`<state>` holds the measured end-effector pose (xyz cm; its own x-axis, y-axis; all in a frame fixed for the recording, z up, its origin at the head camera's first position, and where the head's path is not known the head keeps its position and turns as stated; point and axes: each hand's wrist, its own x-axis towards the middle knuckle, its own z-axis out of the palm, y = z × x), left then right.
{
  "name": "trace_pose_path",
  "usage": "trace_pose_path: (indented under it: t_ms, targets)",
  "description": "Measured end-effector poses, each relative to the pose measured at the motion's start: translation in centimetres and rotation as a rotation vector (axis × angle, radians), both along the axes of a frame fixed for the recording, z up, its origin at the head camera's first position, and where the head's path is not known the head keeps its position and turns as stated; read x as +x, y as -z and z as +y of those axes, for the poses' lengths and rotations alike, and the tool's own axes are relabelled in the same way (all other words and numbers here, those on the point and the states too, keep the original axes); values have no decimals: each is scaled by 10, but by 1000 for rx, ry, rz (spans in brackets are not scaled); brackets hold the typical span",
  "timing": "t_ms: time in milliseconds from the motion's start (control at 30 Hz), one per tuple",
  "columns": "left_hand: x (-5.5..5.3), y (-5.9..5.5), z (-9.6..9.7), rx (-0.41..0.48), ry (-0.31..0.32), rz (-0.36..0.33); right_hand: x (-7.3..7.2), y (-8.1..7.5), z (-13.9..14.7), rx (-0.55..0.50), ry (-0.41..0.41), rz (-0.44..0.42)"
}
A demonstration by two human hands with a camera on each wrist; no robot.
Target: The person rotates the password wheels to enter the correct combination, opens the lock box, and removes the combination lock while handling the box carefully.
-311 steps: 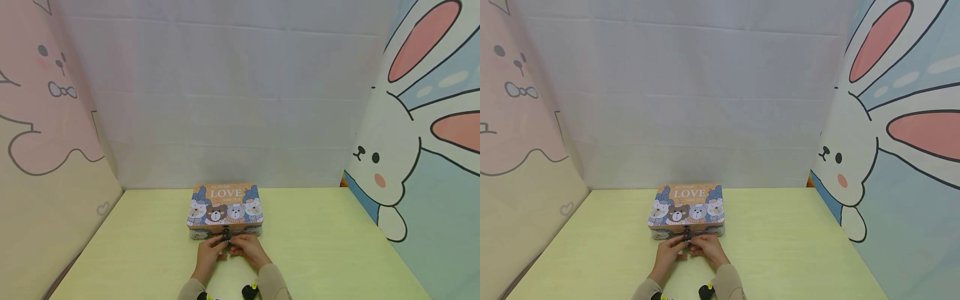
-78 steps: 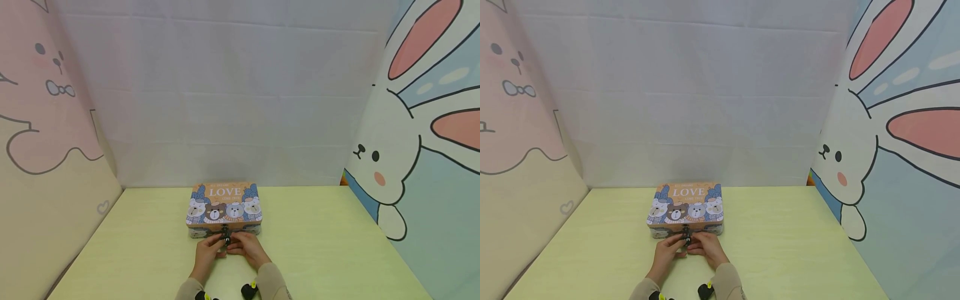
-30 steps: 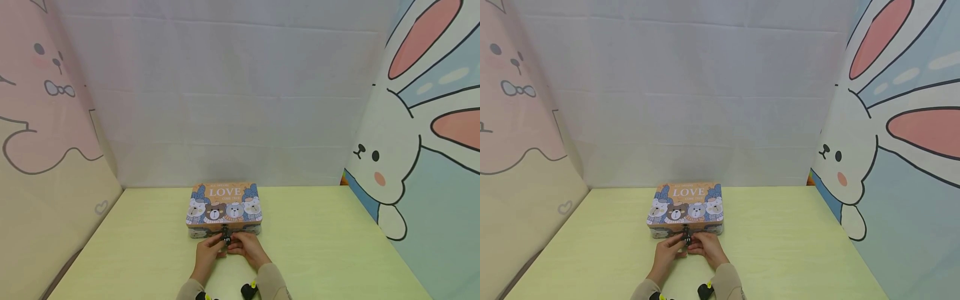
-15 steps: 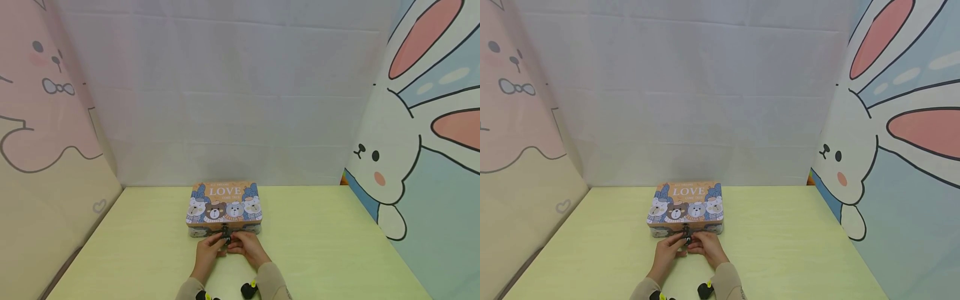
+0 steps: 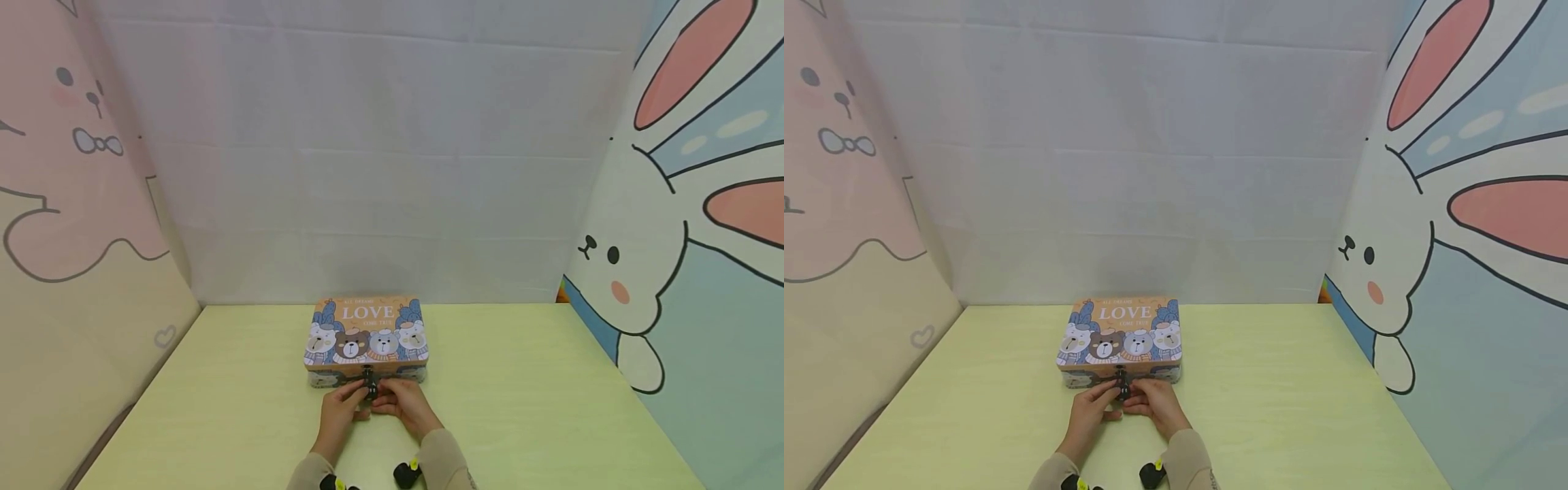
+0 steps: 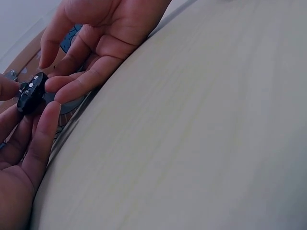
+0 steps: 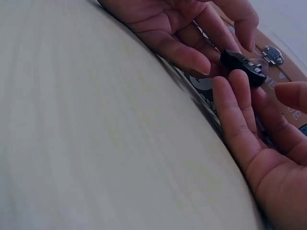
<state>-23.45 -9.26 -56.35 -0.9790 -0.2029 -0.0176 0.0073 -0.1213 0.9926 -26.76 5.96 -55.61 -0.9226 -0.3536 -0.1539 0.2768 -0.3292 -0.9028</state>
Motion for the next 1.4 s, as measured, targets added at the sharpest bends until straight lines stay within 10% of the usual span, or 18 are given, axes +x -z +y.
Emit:
trace_pose_path:
  t_ms: [400, 1400]
  targets:
    - [2, -1, -2, 80, 51, 20, -1, 1, -1, 3, 7, 8]
    - [-2, 3, 2, -54, -8, 0, -1, 1, 2, 3, -9, -3]
